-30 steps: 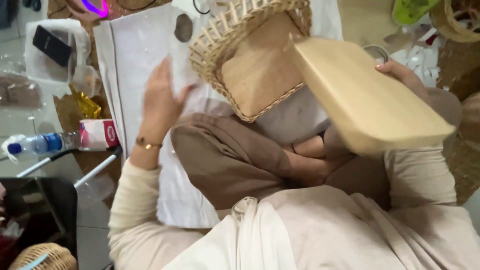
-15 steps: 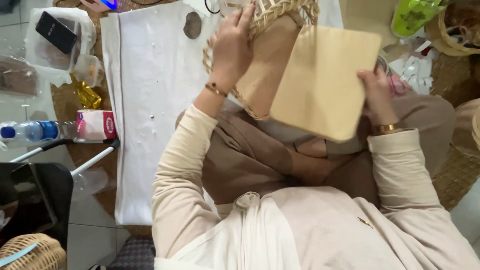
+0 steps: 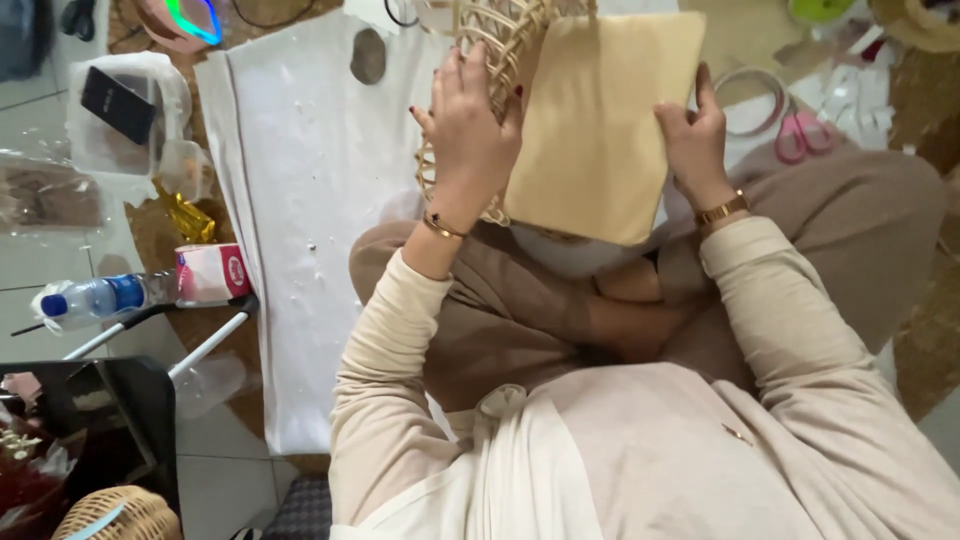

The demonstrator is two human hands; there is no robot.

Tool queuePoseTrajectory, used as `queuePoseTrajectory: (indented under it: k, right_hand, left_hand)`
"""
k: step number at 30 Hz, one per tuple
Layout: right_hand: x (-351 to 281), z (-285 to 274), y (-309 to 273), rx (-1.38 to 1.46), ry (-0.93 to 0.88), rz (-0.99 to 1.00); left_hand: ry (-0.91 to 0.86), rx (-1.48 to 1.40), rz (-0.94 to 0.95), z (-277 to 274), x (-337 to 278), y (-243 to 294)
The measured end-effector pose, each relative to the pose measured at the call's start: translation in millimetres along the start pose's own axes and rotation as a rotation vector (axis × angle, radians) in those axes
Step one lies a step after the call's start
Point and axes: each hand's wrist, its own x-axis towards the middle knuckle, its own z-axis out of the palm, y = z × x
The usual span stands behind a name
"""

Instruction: The person wraps a block of floral foam in paper, secures it with tape, and then fits it into a woven basket to prepare for a floral arrangement.

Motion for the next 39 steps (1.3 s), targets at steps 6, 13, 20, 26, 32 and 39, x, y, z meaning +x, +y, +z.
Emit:
queuePoseTrajectory:
  k: [6, 13, 20, 26, 32, 39]
  right_hand:
    - [8, 9, 29, -0.053, 0.057, -0.017]
    - [9, 64, 66, -0.171, 0.047, -0.333]
    - [-1, 50, 46, -0.749, 0.013, -0.316]
    - [-66, 73, -15, -0.71, -0.534, 0.126]
    - [-67, 69, 1, -0.804, -0.448, 0.188]
    - [-48, 75, -32, -1.303, -0.247, -0.363]
  left_hand:
    - [-0.012, -0.051, -0.05, 3, -1, -1]
    - [0.008, -0.016, -0.057, 9, -2, 1]
    - [0.05, -0.007, -0.04, 13, -3, -1]
    - [0.068, -0.05, -0.004, 5, -5, 1]
    - [0.019, -0.082, -0.038, 1, -5, -1]
    - [0.057, -0.057, 0.062, 2, 4, -13]
